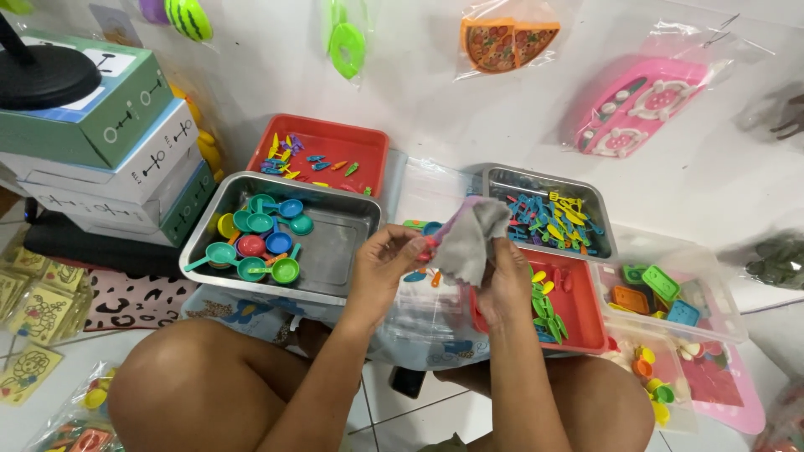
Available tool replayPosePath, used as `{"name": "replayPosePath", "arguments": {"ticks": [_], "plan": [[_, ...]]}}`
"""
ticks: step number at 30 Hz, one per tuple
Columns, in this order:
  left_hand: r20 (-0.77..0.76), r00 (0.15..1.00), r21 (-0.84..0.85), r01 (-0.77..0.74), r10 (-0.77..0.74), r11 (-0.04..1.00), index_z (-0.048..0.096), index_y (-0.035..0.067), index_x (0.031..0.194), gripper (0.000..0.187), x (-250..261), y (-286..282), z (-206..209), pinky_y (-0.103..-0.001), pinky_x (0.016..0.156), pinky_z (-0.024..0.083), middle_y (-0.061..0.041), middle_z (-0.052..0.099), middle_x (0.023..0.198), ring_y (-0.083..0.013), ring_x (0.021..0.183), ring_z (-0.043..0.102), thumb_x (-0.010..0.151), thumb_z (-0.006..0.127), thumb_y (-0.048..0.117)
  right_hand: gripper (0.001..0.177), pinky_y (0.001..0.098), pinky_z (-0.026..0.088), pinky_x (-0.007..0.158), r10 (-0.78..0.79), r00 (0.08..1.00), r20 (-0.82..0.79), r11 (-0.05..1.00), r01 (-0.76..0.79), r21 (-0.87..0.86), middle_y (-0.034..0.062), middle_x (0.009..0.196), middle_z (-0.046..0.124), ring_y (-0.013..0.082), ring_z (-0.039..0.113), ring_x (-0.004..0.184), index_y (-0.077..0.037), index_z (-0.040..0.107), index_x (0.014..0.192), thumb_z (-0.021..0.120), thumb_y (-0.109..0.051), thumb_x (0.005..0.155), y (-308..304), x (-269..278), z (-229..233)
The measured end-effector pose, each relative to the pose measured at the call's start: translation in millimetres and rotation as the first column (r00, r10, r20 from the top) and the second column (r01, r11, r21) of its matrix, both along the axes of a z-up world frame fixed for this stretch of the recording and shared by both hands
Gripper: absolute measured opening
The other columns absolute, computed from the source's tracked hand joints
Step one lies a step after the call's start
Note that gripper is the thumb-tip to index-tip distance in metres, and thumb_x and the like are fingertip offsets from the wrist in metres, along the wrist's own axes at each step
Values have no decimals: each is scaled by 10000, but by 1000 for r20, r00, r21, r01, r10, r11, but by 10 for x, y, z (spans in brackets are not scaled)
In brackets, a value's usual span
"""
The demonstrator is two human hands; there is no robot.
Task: Sorting small plastic toy components from trays and packing them into small plastic bags
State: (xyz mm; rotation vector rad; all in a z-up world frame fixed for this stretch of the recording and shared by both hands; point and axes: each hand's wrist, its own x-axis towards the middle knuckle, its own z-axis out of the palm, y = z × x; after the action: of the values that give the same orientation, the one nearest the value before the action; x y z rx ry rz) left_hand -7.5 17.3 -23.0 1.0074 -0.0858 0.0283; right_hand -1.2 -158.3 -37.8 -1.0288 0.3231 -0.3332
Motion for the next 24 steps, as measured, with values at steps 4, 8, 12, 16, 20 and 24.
{"name": "replayPosePath", "arguments": {"ticks": [4,8,12,16,20,24], "plan": [[-25,997,-38,-75,74,996,703,16,1011,160,10,-24,-40,-286,776,627,-68,683,828,-139,780,706,924,757,138,185,350,623,658,78,997,-20,997,-77,20,122,849,768,233,762,732,-102,728,917,622,-225,1005,31,21,-134],[34,982,61,-185,183,981,718,55,980,134,-23,-62,-32,-244,746,581,-19,666,832,-73,802,637,916,778,156,159,355,614,745,273,957,98,953,-255,-163,114,929,774,204,740,846,-60,765,1040,717,-174,938,193,-37,-211],[45,981,139,-191,186,972,726,50,967,139,-75,-83,-67,-262,718,581,-63,711,835,-90,782,668,887,806,130,227,332,587,841,350,924,154,901,-287,-326,92,1010,765,151,695,953,-23,755,1145,697,-112,944,227,-55,-274],[15,982,159,-186,186,970,721,36,974,139,-123,-35,54,-259,693,577,-57,697,820,-96,778,677,892,793,122,726,405,519,1016,527,833,169,767,-379,-518,100,1170,757,175,652,1121,-60,695,1291,959,-197,629,240,-164,-21],[33,981,230,-195,193,953,706,48,986,109,-75,8,13,-260,654,589,-70,715,834,-94,742,667,923,750,126,709,408,542,990,566,815,122,721,-418,-553,101,1168,737,179,652,1098,-20,639,1349,886,16,684,254,-175,-31],[7,978,147,-206,207,968,675,0,1013,166,-46,34,27,-304,753,641,-135,703,936,-144,797,714,921,741,121,131,306,553,722,437,899,40,783,-358,-509,37,829,696,116,626,781,-38,767,991,665,-119,979,111,-105,-170]]}}
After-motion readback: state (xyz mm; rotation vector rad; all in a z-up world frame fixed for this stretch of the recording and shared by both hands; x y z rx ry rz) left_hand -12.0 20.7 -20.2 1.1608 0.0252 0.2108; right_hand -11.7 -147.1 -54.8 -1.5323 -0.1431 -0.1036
